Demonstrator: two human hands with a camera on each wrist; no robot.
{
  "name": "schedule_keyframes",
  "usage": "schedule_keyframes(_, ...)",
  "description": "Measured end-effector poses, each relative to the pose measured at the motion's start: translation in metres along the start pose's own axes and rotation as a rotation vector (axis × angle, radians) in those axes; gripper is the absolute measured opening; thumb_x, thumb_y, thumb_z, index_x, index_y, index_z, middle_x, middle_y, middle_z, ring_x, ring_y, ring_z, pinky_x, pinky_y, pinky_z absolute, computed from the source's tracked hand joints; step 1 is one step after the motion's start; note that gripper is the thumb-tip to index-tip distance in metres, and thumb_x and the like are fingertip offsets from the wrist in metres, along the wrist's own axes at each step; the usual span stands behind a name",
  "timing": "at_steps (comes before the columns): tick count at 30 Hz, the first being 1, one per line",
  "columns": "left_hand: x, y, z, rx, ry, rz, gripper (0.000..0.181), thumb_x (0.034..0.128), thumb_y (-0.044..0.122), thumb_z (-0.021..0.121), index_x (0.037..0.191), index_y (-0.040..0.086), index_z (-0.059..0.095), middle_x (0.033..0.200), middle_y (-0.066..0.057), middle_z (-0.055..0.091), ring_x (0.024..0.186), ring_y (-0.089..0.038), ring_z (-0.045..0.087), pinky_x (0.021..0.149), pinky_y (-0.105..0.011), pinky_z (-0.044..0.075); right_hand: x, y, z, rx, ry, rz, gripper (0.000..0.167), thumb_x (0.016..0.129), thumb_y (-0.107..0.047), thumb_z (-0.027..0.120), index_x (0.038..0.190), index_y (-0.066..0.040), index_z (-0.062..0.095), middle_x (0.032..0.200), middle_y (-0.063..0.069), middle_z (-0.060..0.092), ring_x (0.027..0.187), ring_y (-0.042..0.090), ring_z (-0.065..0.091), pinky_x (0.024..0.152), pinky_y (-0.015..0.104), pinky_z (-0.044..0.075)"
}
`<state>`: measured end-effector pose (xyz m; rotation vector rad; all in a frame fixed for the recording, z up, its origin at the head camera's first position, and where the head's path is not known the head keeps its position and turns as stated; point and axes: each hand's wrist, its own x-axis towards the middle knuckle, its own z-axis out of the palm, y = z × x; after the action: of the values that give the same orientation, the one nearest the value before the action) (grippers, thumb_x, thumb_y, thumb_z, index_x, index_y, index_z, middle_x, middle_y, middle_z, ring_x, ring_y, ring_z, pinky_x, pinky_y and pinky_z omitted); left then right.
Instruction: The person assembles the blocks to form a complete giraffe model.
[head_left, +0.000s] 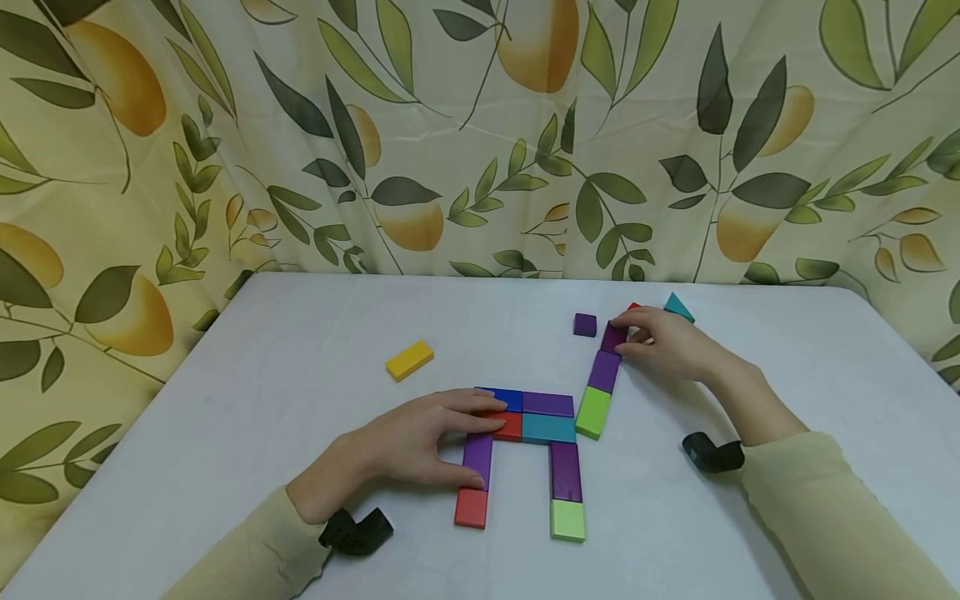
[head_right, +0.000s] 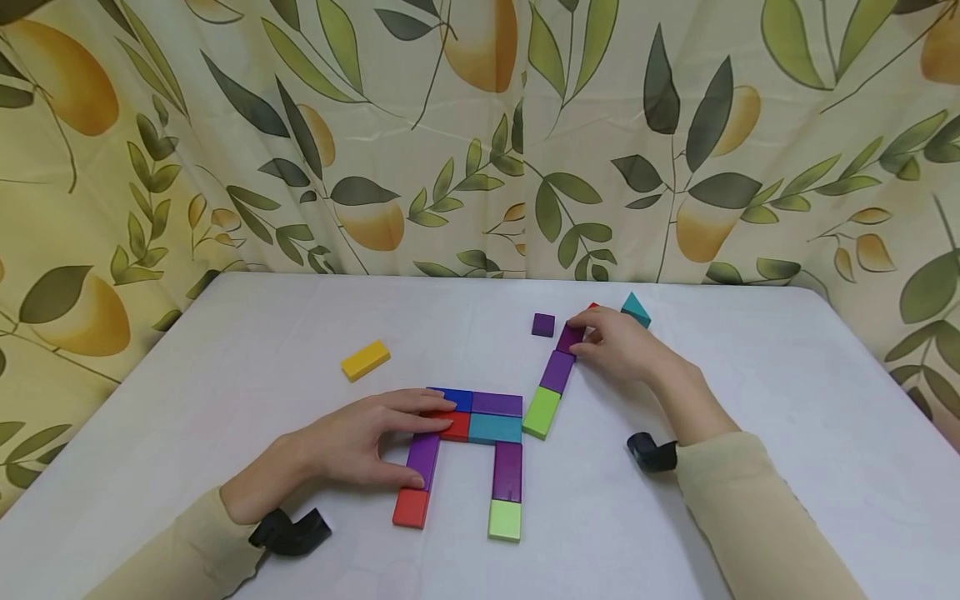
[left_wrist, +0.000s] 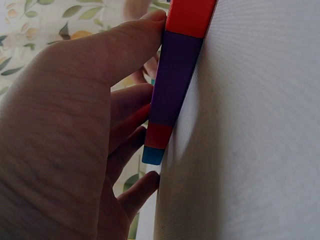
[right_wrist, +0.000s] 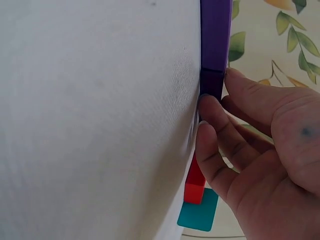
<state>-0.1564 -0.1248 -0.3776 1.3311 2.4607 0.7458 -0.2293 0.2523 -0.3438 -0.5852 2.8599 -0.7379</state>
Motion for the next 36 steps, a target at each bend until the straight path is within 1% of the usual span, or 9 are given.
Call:
schedule_keyframes(7,-0.0004,-0.0008,0.0004,0.008,0.004,-0.001,0.063,0.0893,0.047,0.074,0.144,0.019,0.059,0.157,0.012,0.039,0.148,-0.013,0.026,0.117,-0.041,0.031,-0.0003,-0.0009,0.0002,0.007,-0.004,-0.001,0.044,0.096,-0.012,0.07,0.133,0.008,0.058,0.118,0.021,0.063,0.101,0.032,0.061,0.089,0.052,0.051)
schedule_keyframes(17,-0.0005,0.0005,-0.0011,0.006,-0.007,-0.014,0.063,0.0894,0.047,0.074,0.145,0.02,0.059,0.157,0.013,0.038,0.148,-0.012,0.025,0.117,-0.041,0.031,-0.0002,-0.002,0.0007,0.011,-0.006,-0.004,0.044,0.096,-0.012,0.07,0.133,0.008,0.058,0.119,0.022,0.063,0.101,0.033,0.061,0.09,0.054,0.051)
schedule_keyframes(23,-0.0002,-0.0003,-0.0013,0.015,-0.008,-0.014,0.064,0.0887,0.046,0.075,0.145,0.02,0.058,0.157,0.013,0.038,0.148,-0.011,0.025,0.116,-0.039,0.031,0.0009,-0.0025,0.0017,0.005,-0.005,-0.01,0.043,0.097,-0.011,0.069,0.134,0.008,0.057,0.122,0.023,0.061,0.101,0.033,0.06,0.091,0.054,0.05)
schedule_keyframes(30,0.0003,-0.0006,-0.0009,0.014,-0.006,-0.008,0.064,0.089,0.046,0.074,0.145,0.019,0.058,0.157,0.012,0.038,0.148,-0.011,0.026,0.116,-0.04,0.031,0.0012,-0.0025,0.0023,0.0,-0.012,0.002,0.045,0.097,-0.012,0.068,0.136,0.008,0.056,0.125,0.024,0.06,0.102,0.035,0.059,0.092,0.055,0.049)
schedule_keyframes(36,0.0003,-0.0008,-0.0007,0.008,-0.004,-0.005,0.064,0.0891,0.047,0.074,0.145,0.019,0.059,0.157,0.013,0.038,0.148,-0.011,0.026,0.117,-0.04,0.031,0.0004,-0.0017,0.0024,-0.002,-0.008,-0.005,0.045,0.098,-0.012,0.068,0.136,0.007,0.055,0.126,0.025,0.06,0.104,0.036,0.059,0.093,0.057,0.048)
